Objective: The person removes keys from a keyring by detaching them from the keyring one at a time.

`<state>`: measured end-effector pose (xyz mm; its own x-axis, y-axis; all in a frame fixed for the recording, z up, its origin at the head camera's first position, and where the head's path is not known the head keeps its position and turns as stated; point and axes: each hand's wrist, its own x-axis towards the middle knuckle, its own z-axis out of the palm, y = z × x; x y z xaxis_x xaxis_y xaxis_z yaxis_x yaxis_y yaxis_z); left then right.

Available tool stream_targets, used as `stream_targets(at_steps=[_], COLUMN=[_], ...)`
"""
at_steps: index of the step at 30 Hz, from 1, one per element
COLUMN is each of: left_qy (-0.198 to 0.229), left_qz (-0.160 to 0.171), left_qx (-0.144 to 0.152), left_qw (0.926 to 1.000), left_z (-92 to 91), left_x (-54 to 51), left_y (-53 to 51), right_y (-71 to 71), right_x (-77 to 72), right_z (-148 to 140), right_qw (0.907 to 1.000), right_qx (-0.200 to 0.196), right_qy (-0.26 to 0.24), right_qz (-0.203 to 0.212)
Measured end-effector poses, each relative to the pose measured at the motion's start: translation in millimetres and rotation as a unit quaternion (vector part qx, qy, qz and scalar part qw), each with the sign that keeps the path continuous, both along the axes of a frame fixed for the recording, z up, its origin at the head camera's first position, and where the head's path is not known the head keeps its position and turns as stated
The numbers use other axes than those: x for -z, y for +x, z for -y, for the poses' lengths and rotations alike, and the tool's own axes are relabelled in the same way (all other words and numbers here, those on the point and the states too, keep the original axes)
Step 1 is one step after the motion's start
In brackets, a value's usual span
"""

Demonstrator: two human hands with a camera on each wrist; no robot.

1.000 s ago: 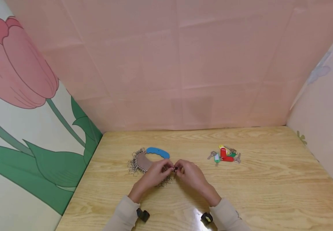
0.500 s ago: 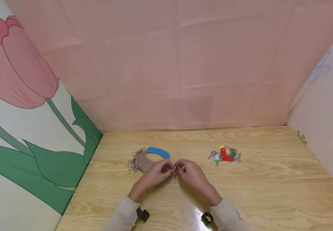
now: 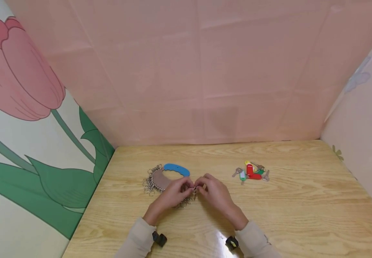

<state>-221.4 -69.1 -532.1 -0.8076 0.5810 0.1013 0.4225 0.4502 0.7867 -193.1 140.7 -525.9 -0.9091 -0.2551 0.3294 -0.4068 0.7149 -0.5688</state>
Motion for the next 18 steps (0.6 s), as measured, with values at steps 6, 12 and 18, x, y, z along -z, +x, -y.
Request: stream_targets(at_steps=[6,12,18], left_qy=[0.0,0.0,-0.004], left_qz=[0.004,0.005,0.007], left_qx=[-0.003,-0.007,-0.011], left_qw=[1.0,1.0,0.9999], left_z=[0.2,-0.3,-1.0], left_x=[-0.3,0.5,1.1], left_y=[0.4,0.2,0.0], right_y=[1.4,2.1,0.0], right_x=[0.3,-0.2,2.9], right_z=[-2.2,-3.8,-4.9], right_qw=[0.9986,0.9972,0.9952], right_qx=[-0.012,-0.029,-0.054], right_qy=[0.031,0.036,0.032], right_qz=[-0.041,-0.058,-0.076])
